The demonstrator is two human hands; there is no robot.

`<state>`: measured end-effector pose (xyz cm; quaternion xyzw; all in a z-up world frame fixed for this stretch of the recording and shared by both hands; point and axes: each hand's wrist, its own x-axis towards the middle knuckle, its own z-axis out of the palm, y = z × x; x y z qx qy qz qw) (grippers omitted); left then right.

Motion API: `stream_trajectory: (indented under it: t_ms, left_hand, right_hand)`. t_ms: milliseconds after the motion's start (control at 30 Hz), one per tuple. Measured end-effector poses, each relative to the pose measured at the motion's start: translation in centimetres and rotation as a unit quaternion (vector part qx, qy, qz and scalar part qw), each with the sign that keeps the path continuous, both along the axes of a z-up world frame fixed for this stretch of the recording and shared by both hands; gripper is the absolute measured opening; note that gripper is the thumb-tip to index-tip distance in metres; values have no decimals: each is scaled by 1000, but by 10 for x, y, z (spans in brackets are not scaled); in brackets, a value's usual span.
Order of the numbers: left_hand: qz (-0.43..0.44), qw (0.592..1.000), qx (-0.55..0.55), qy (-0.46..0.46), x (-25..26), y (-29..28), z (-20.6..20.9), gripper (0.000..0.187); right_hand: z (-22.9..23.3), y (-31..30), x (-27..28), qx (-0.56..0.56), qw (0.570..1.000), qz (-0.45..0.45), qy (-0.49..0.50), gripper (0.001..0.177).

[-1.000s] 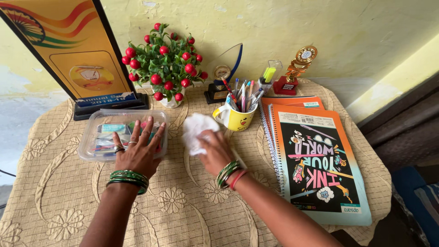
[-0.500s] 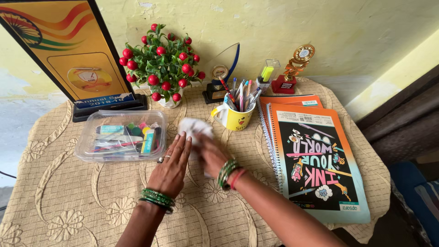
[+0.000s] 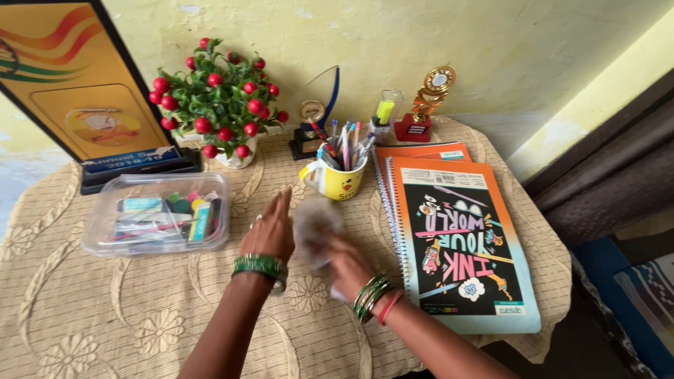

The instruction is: The person wipes a table surface and several items on it using a white cloth. They move a pencil cup, wipe the table, then wipe a notebook, a black wallet, and a second notebook. They also wipe around a trophy and a pen holder before returning items to their original positions.

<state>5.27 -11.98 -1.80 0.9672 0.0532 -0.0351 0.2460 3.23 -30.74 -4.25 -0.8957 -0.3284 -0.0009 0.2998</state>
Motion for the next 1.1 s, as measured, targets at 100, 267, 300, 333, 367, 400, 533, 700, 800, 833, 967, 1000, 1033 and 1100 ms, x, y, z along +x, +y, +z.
stream_trajectory:
  t_ms: [100,267,300,333,367,400,533,700,800,833,967,1000,1033,1100]
  left_hand:
    - [61,988,-99,-100,35,-10,-3,71]
    - [38,973,-126,-188,87,-18,-25,38]
    - [29,967,-129,-216,93,-19,-29,33]
    - [34,972,-122,-199,98,-20,-32,32]
    - [39,976,-114,-182,102,-20,-33,30]
    - [45,979,-106,-165,104,-21,-32,30]
    - [99,976,-126,-145,83,-10,-21,28]
    - [118,981,-13,-153,34,31,25,27]
    - [114,971,-15,-210,7,48,51,23]
    - [114,972,-25,-205,3,49,58,23]
    - [114,972,-21,-206,-6,53,69,25]
    - [113,971,-12,-212,-5,53,68,26]
    - [114,972,-20,-205,-3,54,66,26]
    - [113,974,-42,-193,6,54,59,25]
  right_hand:
    - [-10,2,-4,105,994,-2,16,55]
    - [-15,-8,7,97,992,-62,-50,56]
    - [-15,-8,9,92,992,-59,-60,57]
    - [-14,-9,11,98,992,-64,-44,57]
    - [-14,-9,10,104,992,-69,-27,58]
    - [-14,-9,10,110,991,-73,-11,59]
    - [-14,-21,15,51,986,-156,13,58]
    - [-20,-20,50,62,956,-286,-6,61]
    - [-24,-12,93,8,953,-274,-126,66]
    - [-21,-10,110,-11,952,-260,-163,63]
    - [-11,11,148,-115,975,-151,-115,66]
    - [-6,16,144,-129,980,-126,-86,60]
    - [-1,21,133,-134,985,-98,-51,56]
    - [11,31,96,-69,994,-37,78,47]
